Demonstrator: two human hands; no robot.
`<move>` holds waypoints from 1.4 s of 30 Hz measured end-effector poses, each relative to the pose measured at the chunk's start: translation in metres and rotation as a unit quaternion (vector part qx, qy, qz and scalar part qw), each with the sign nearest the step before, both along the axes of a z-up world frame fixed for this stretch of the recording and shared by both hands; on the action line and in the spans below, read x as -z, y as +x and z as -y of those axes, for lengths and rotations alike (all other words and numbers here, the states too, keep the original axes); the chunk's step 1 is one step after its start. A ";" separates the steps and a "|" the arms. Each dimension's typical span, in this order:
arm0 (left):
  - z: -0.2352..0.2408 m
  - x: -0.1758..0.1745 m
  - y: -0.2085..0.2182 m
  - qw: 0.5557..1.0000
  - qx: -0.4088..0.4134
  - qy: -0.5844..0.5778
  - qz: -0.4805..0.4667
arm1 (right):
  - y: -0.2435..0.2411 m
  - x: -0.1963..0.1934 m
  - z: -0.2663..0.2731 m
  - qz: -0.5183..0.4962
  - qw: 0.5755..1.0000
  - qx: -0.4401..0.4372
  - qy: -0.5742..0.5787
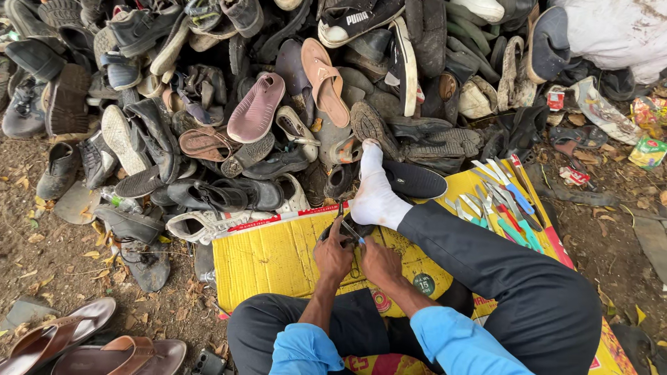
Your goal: The person sits on the ground and uses a knife to scrape and clean the soles of several shoes. They pick up different shoes from a large pile, scrape the soles, and place them back down.
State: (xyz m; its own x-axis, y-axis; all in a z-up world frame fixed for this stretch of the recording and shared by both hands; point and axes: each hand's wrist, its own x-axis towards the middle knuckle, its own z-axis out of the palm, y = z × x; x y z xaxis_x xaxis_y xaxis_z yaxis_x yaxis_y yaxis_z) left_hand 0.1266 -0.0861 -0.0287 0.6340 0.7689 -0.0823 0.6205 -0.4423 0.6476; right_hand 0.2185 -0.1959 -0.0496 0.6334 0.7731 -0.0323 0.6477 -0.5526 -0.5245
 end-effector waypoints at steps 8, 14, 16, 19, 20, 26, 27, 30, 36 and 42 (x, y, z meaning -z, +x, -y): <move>0.000 0.001 0.004 1.000 -0.008 -0.020 -0.002 | -0.014 -0.033 0.046 -0.028 0.995 -0.033 -0.094; -0.002 0.015 -0.004 0.996 -0.029 -0.007 0.082 | -0.014 -0.012 0.020 -0.053 0.997 -0.001 -0.055; -0.004 0.018 -0.001 0.995 -0.055 -0.047 0.063 | -0.016 -0.006 0.025 -0.112 0.992 0.036 -0.055; -0.006 0.023 -0.002 0.988 -0.079 -0.099 0.086 | -0.018 0.019 0.043 -0.187 0.980 0.072 -0.008; -0.006 0.023 -0.003 0.986 -0.081 -0.108 0.096 | -0.014 0.029 0.039 -0.209 0.975 0.076 0.029; -0.009 0.028 -0.003 0.975 -0.097 -0.137 0.144 | 0.002 0.063 0.005 -0.349 0.932 0.092 0.041; -0.011 0.027 -0.003 0.973 -0.101 -0.142 0.152 | -0.001 0.062 0.003 -0.353 0.930 0.095 0.040; -0.011 0.023 -0.002 0.968 -0.110 -0.145 0.173 | -0.030 0.048 0.029 -0.366 0.918 0.150 0.019; -0.007 0.019 -0.005 0.960 -0.120 -0.171 0.185 | -0.021 0.074 0.012 -0.519 0.839 0.163 0.015; -0.013 0.036 -0.007 0.886 -0.142 -0.289 0.335 | -0.070 0.128 0.039 -0.121 0.990 0.057 0.038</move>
